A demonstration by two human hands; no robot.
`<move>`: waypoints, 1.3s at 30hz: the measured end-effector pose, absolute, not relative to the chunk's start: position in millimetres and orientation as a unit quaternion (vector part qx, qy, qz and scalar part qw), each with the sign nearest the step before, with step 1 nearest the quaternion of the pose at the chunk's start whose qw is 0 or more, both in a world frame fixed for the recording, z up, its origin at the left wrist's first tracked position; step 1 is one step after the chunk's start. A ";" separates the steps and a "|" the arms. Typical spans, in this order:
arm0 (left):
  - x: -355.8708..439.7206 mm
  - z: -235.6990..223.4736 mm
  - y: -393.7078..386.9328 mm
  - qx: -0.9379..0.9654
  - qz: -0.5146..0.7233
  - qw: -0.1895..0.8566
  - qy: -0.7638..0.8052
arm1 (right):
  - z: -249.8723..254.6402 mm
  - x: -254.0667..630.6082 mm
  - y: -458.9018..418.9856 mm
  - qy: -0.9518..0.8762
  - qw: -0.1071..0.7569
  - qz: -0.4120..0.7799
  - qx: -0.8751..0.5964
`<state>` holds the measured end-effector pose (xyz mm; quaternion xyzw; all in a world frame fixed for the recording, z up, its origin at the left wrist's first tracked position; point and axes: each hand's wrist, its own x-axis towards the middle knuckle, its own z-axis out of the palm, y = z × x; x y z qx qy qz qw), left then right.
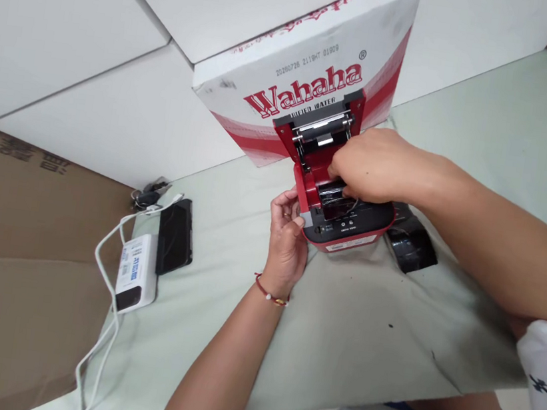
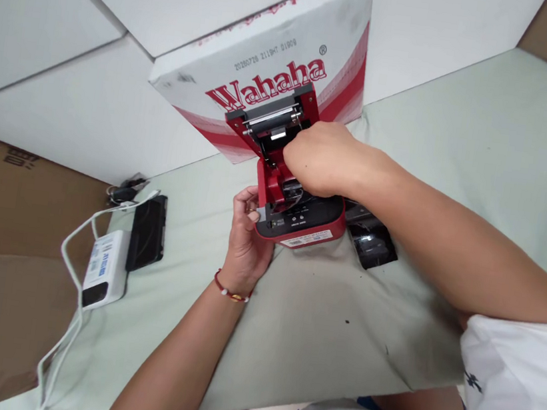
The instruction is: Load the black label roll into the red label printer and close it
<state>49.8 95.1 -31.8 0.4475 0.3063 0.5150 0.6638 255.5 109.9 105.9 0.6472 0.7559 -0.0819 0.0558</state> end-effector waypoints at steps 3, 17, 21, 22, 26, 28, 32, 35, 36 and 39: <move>49.9 -31.7 95.0 0.453 0.509 0.664 0.307 | 107.0 261.2 111.9 0.748 0.085 -0.107 0.649; 49.0 -30.0 94.3 0.446 0.509 0.673 0.297 | 145.0 399.1 97.0 0.655 -0.025 -0.170 0.736; 48.4 -29.4 95.1 0.444 0.509 0.674 0.300 | 106.1 419.4 117.5 0.606 0.098 -0.198 0.764; 48.0 -29.7 95.4 0.447 0.507 0.672 0.302 | 97.9 415.0 121.8 0.608 0.125 -0.213 0.755; 46.0 -30.8 95.7 0.462 0.500 0.667 0.303 | 89.4 381.4 128.9 0.618 0.180 -0.246 0.725; 45.6 -30.6 95.3 0.466 0.497 0.665 0.306 | 98.0 365.9 126.4 0.625 0.174 -0.216 0.730; 46.7 -29.1 94.5 0.452 0.501 0.670 0.308 | 111.7 343.9 118.8 0.669 0.119 -0.170 0.714; 47.6 -28.6 94.5 0.438 0.510 0.673 0.309 | 104.4 329.2 118.4 0.681 0.152 -0.216 0.683; 47.6 -28.8 94.6 0.439 0.510 0.673 0.309 | 99.7 325.0 119.5 0.684 0.173 -0.228 0.671; 47.0 -30.1 95.0 0.453 0.502 0.670 0.306 | 86.2 317.2 123.9 0.699 0.201 -0.234 0.645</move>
